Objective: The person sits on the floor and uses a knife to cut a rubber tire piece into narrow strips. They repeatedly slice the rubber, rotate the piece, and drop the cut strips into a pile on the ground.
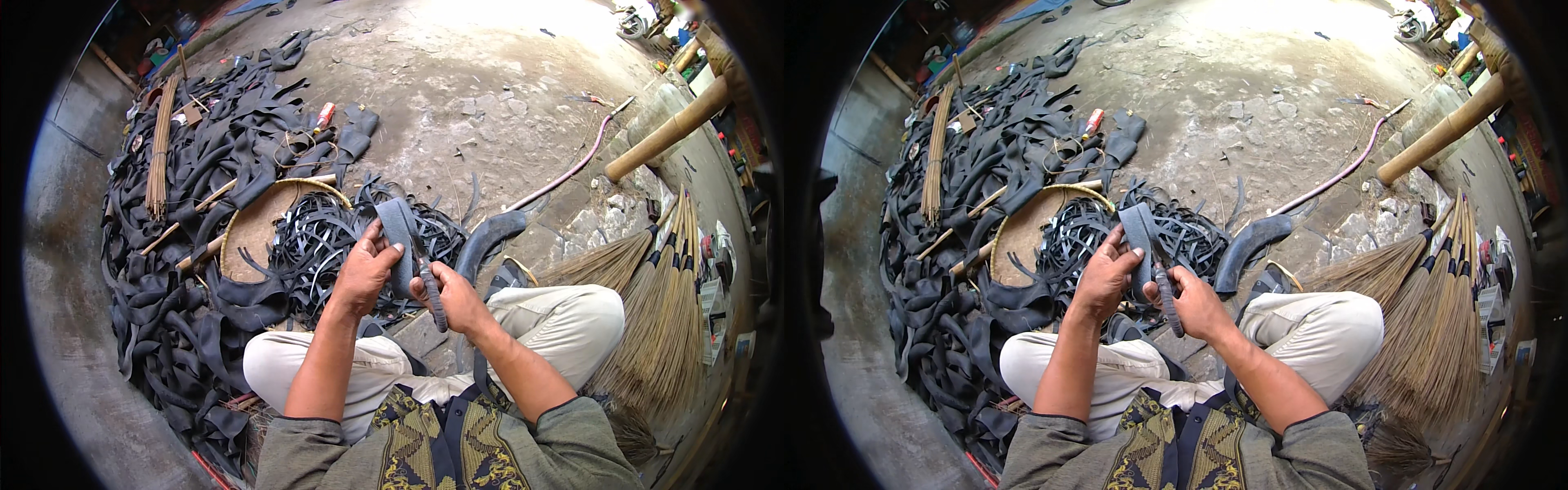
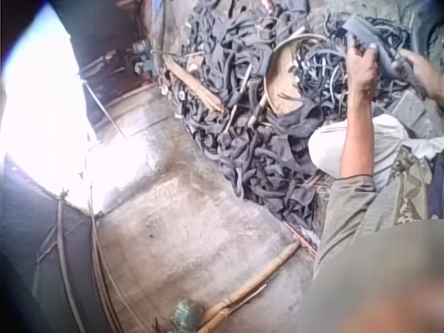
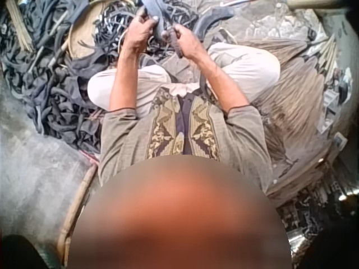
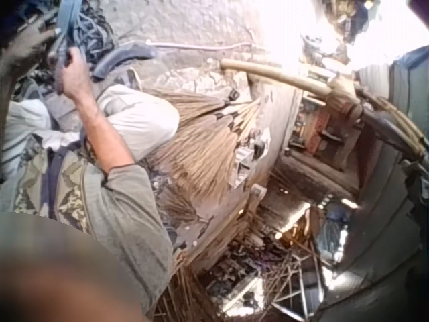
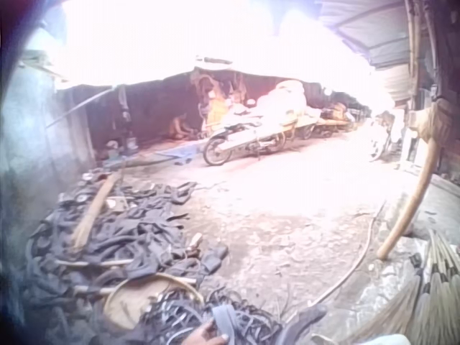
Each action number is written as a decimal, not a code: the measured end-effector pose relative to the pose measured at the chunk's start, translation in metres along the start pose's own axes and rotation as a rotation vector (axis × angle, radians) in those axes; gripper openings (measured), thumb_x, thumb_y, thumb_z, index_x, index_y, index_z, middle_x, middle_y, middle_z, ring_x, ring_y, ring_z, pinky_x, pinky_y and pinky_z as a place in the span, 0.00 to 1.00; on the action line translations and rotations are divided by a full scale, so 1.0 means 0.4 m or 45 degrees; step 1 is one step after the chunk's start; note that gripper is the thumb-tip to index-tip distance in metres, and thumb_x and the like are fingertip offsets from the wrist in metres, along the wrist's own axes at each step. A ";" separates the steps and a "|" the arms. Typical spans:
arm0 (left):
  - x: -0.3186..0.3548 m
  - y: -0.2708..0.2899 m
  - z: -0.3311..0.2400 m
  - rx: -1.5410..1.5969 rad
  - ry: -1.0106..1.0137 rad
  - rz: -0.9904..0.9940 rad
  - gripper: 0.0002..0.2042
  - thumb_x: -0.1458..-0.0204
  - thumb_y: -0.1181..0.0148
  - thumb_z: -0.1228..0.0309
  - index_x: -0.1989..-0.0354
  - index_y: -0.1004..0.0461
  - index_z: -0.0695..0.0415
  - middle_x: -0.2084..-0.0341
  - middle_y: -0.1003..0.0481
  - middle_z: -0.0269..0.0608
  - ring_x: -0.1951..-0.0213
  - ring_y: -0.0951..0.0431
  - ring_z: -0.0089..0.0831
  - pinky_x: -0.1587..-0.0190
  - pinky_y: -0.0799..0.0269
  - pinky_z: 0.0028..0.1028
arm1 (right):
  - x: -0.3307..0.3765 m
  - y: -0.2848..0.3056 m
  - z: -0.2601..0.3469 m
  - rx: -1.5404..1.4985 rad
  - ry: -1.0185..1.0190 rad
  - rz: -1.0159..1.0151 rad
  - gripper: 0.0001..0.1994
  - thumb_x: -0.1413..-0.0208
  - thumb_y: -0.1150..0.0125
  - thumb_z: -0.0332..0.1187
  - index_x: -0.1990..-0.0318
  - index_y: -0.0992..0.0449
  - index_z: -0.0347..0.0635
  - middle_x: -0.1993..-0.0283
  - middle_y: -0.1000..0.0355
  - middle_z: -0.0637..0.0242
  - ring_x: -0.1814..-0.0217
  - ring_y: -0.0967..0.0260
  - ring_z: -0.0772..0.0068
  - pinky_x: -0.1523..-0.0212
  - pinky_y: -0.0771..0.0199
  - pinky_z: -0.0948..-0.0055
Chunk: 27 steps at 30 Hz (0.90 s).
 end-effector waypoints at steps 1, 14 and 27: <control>0.001 -0.004 0.003 -0.023 -0.016 0.011 0.28 0.38 0.43 0.77 0.28 0.41 0.59 0.53 0.22 0.35 0.56 0.23 0.20 0.51 0.28 0.24 | -0.002 0.001 -0.004 -0.027 -0.046 -0.014 0.24 0.38 0.34 0.55 0.58 0.24 0.38 0.73 0.31 0.77 0.72 0.40 0.84 0.71 0.38 0.77; -0.007 0.015 -0.013 0.125 -0.062 -0.091 0.27 0.37 0.46 0.78 0.29 0.44 0.59 0.53 0.23 0.42 0.59 0.19 0.30 0.57 0.17 0.33 | 0.016 -0.005 -0.002 0.021 -0.131 0.077 0.23 0.43 0.30 0.51 0.56 0.21 0.36 0.70 0.23 0.68 0.69 0.31 0.83 0.66 0.32 0.77; 0.005 0.015 -0.039 0.065 0.003 -0.118 0.20 0.35 0.46 0.74 0.35 0.36 0.58 0.54 0.24 0.36 0.60 0.20 0.26 0.59 0.15 0.34 | 0.024 -0.002 0.006 -0.083 -0.151 0.104 0.25 0.46 0.27 0.51 0.57 0.19 0.35 0.70 0.22 0.66 0.70 0.30 0.81 0.67 0.31 0.74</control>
Point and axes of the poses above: each hand's wrist, its own x-axis away from the middle knuckle, its own y-axis out of the back of the hand, z = x × y, the point moved 2 cm from there along -x, towards the middle knuckle
